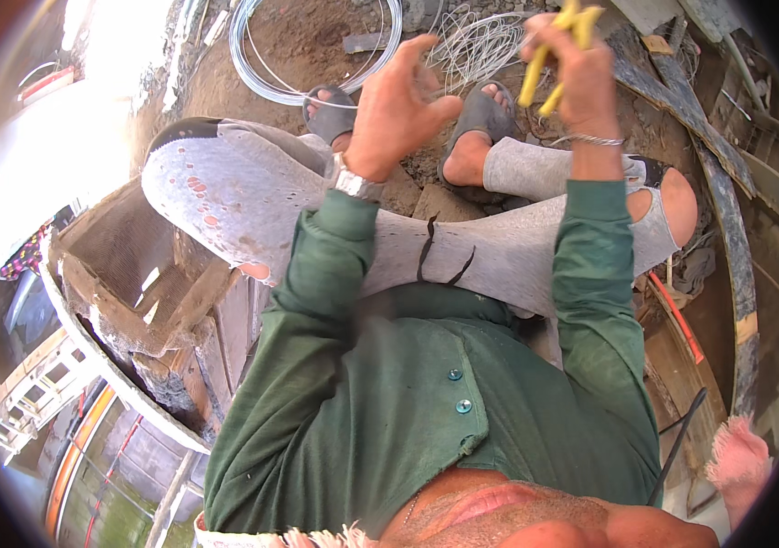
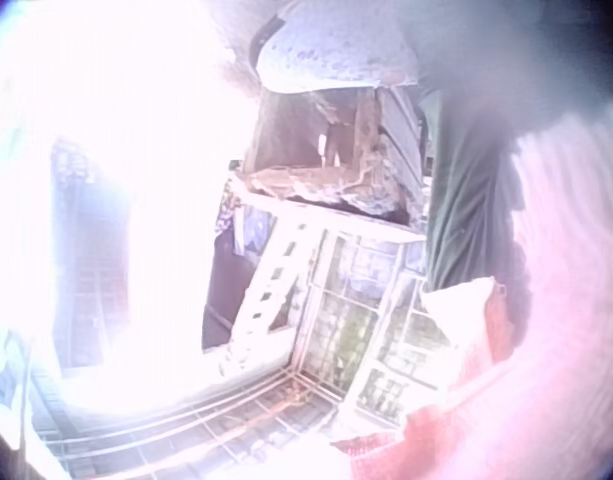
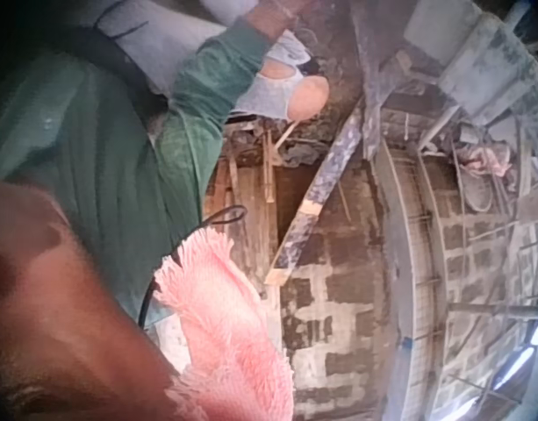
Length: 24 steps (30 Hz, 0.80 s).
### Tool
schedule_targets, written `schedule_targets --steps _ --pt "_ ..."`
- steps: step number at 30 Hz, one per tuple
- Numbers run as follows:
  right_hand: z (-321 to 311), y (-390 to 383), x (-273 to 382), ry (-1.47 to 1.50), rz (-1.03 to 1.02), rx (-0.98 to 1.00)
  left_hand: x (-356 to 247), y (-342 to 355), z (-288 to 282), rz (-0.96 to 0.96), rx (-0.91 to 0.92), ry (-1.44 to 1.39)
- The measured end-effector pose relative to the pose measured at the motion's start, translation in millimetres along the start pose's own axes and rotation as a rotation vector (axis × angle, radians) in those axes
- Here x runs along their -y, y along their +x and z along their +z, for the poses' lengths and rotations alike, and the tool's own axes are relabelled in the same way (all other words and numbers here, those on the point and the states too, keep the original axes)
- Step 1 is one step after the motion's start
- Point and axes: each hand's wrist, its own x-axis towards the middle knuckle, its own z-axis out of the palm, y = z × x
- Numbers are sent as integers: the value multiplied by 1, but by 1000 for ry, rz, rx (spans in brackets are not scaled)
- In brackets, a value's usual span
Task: The person sits cross-legged on the ground and repeatedly cuts short lengths of thin metal wire using yellow-handled pliers. The cut pieces are dropped onto the ground beside the person.
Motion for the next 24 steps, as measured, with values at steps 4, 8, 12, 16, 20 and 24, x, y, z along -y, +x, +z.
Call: schedule_targets --steps 4,8,12,16,20,24 --pt "-22 17 30 131 43 -196 -6 -18 -35 114 194 194" --pt "-23 28 17 183 56 -231 -20 -15 -36 156 298 120" --pt "-21 29 20 102 110 -190 -12 -16 -20 226 297 18" --pt "-8 30 49 -57 35 -238 1 -12 -14 163 153 -18" --pt "-21 -15 56 9 -83 26 -4 -2 -25 53 52 10" --pt "7 -67 -7 -17 205 157 0 8 -20 46 -20 -61"
